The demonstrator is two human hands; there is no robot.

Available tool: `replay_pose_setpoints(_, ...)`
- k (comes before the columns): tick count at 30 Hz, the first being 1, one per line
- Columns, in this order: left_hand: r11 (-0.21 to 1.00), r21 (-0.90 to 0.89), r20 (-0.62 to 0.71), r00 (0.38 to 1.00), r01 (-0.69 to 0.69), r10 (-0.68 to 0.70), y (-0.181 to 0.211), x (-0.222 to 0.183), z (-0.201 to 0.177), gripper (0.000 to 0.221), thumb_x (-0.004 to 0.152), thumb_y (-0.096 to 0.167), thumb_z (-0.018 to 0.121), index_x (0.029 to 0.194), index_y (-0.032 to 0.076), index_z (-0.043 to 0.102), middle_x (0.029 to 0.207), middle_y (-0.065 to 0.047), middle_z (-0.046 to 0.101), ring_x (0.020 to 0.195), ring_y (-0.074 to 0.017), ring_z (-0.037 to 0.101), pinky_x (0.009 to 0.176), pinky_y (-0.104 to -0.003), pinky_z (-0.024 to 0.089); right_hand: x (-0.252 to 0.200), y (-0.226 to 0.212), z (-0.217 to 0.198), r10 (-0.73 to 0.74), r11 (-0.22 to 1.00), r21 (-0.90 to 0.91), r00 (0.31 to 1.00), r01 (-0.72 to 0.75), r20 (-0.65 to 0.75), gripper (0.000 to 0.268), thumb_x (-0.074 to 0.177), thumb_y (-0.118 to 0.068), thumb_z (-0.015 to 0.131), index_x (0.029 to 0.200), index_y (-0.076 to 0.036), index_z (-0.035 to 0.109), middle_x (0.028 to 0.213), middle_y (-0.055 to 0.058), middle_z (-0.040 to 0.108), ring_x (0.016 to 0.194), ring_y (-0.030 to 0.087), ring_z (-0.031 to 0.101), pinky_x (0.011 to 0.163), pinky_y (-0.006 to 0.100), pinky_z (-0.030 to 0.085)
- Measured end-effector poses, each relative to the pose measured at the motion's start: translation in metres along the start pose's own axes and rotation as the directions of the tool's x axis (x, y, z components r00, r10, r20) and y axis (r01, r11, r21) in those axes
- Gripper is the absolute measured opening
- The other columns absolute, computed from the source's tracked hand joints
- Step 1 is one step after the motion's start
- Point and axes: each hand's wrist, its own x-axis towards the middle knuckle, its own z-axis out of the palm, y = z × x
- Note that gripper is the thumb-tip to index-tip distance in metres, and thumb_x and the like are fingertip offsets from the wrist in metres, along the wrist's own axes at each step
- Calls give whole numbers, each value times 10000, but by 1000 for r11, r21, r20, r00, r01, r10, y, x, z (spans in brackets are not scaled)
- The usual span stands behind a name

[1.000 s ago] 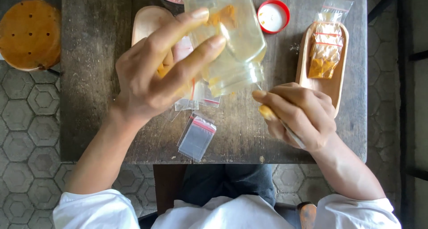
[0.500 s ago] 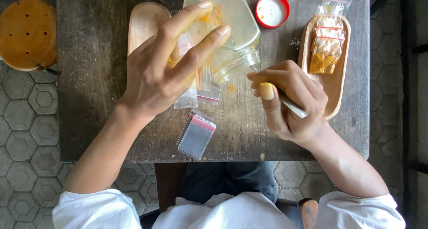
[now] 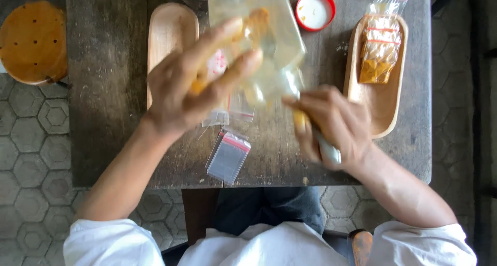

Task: Packaging yellow powder from a jar into small plastic bags using a spoon

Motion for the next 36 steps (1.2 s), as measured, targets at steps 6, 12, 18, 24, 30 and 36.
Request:
replay_pose_setpoints(6,997,-70,-78,997,-24,19,3,3,1,547,1132,9,915,1489,155,527,1434,-195,536,953,-183,776,759,-300,699,7,-1,6,10,998,62,998,-6,-55,217,1056,-33,512,1032,163,600,894,242,643,711,322,626,548,350,476)
replay_pose_setpoints(12,993,-89,-56,995,81,-86,14,7,-8,509,1085,113,993,1424,151,615,1372,-250,595,1142,-304,770,891,-359,731,-15,2,5,-56,998,-16,998,55,-28,269,1074,-95,499,1157,111,652,874,219,641,685,272,658,481,333,463)
replay_pose_setpoints(18,996,-88,-63,997,35,-41,9,17,-6,458,1086,-26,909,1404,94,603,1346,-228,590,1192,-298,749,930,-357,732,13,-2,10,52,998,34,993,-48,-103,251,1078,-51,475,1035,132,640,868,193,706,723,269,690,547,312,511)
replay_pose_setpoints(24,963,-210,25,985,172,-170,8,6,2,587,1150,-30,892,1535,127,479,1475,-180,522,1311,-343,738,1003,-375,769,17,-3,15,222,955,236,960,-178,-174,298,1099,-86,424,996,102,631,735,185,686,581,200,688,573,293,527)
replay_pose_setpoints(30,826,-375,211,906,422,-367,13,15,-5,671,1063,235,954,1516,119,472,1466,-127,532,1300,-284,669,755,-319,655,21,0,14,343,878,429,903,-210,-258,307,1112,-101,371,934,96,525,716,230,632,486,221,616,473,279,436)
replay_pose_setpoints(36,681,-540,286,869,494,-403,15,29,-9,757,902,122,1018,1426,35,479,1399,-178,576,1313,-342,607,1127,-429,536,19,5,12,605,655,702,750,-280,-266,266,1083,-154,390,913,43,446,722,210,509,436,249,531,332,283,358)
